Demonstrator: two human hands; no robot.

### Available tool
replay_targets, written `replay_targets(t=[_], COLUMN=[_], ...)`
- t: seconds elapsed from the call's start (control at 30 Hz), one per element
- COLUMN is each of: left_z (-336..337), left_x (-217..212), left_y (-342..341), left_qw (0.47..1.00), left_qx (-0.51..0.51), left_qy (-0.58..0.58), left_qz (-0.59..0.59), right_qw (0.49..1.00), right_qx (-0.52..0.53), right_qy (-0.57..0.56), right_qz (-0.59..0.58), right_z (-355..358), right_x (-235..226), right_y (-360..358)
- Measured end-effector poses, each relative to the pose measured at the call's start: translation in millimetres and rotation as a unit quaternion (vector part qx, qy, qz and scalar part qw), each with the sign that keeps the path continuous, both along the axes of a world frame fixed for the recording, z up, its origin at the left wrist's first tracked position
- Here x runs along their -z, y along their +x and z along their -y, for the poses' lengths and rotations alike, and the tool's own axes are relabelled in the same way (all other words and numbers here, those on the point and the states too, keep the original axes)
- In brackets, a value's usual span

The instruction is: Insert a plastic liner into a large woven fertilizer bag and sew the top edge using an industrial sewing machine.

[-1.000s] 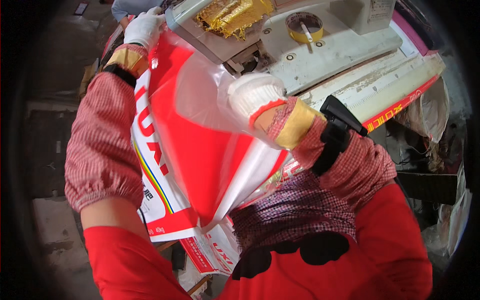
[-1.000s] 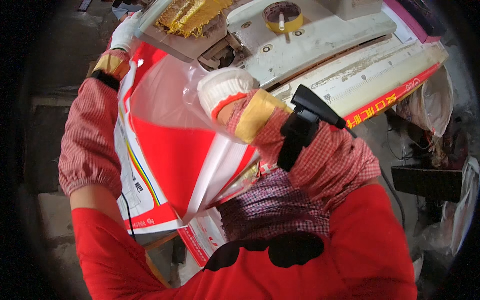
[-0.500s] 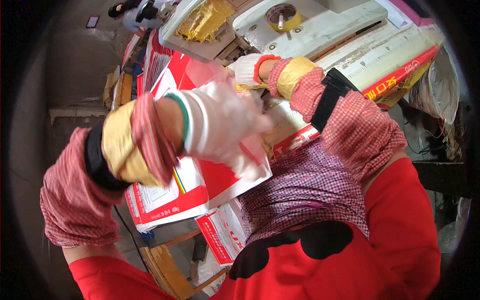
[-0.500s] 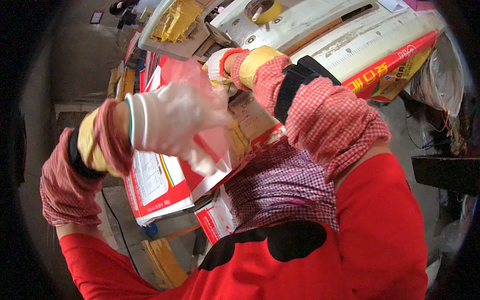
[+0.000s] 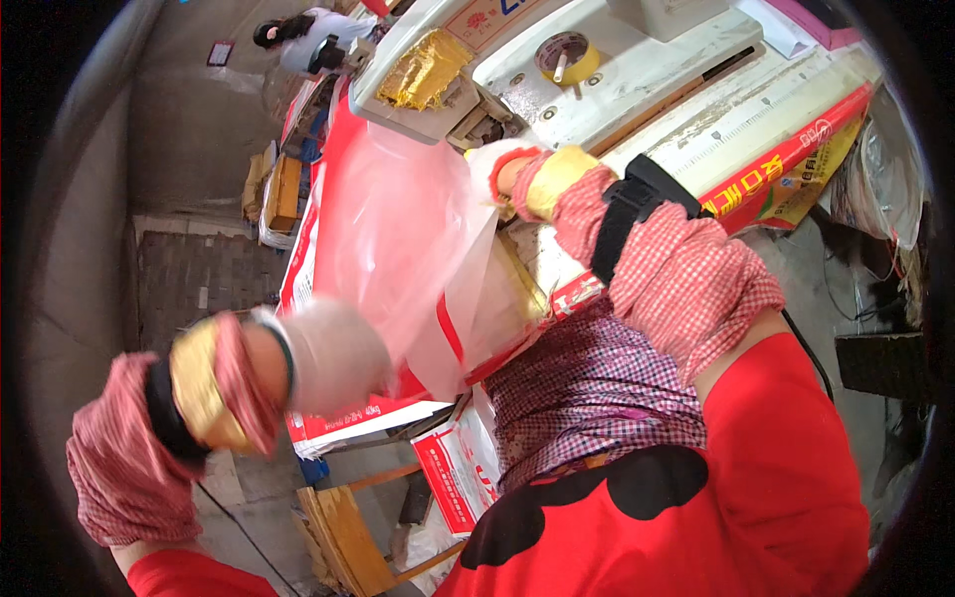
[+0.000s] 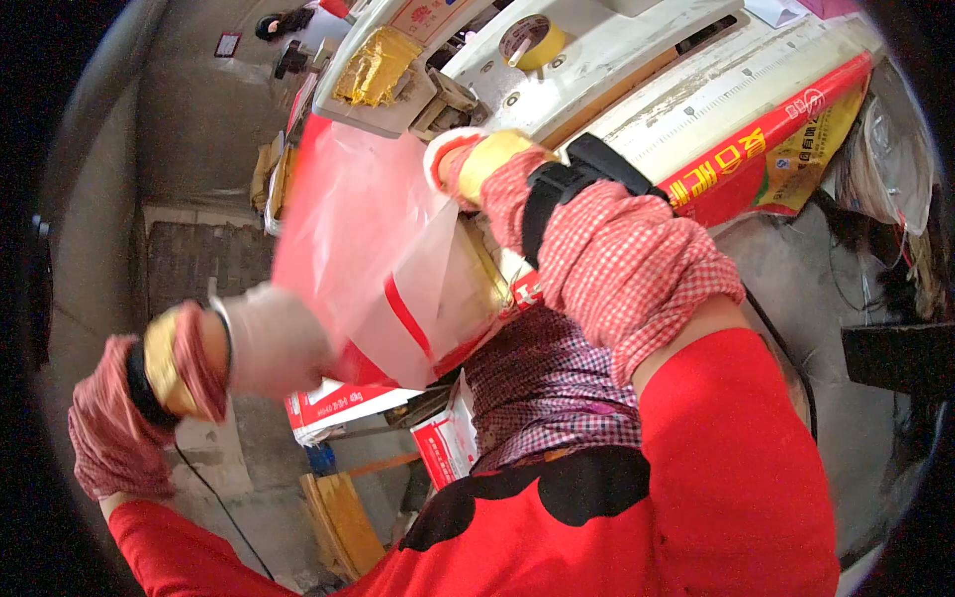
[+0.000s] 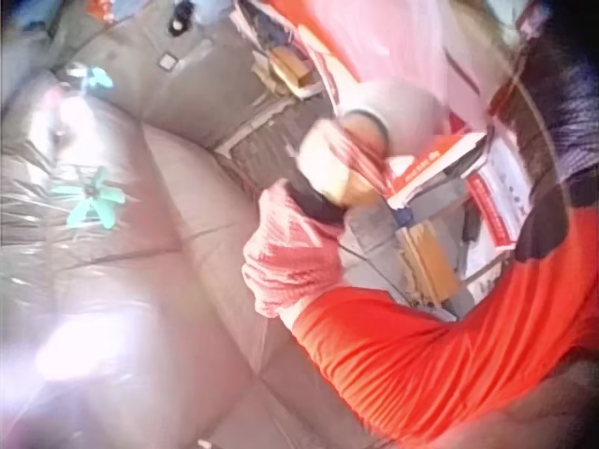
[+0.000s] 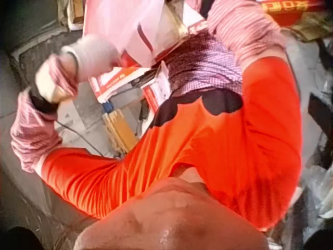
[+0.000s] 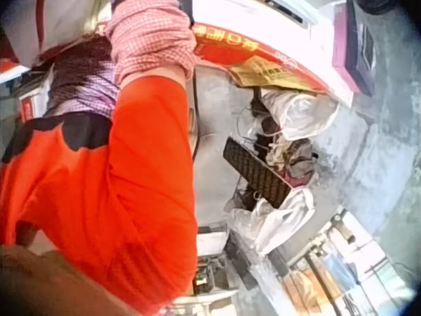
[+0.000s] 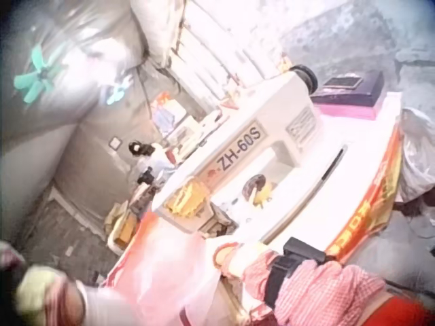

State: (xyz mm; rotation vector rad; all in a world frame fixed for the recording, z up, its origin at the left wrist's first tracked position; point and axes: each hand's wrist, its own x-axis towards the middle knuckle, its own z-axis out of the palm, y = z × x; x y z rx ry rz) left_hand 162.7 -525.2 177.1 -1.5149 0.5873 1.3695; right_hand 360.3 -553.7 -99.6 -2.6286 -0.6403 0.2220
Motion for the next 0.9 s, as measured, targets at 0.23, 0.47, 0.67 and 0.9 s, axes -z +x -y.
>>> replay_targets(t=[0.23, 0.47, 0.67, 0.9], left_z=[35.4, 30.7, -5.5, 17.4], left_x=[72.0, 40.5, 42.4, 35.9], left_y=[-53.0, 27.8, -7.8, 49.9], left_qw=[0.941, 0.961, 0.983, 0.978], left_qx=[0.097, 0.016, 0.078, 0.021], left_qy=[-0.302, -0.251, -0.162, -0.206], left_qz=[-0.114, -0.118, 0.035, 0.019], right_qw=[0.999, 0.997, 0.997, 0.996], right_qx=[0.04, 0.065, 0.062, 0.073], right_qy=[0.016, 0.015, 0.026, 0.03], right_qz=[0.029, 0.034, 0.038, 0.047], right_z=[15.3, 36.6, 32.4, 5.5], right_x=[-77.2, -44.7, -28.8, -37.7], right_y=[-119.8, -147.4, -130.7, -124.2])
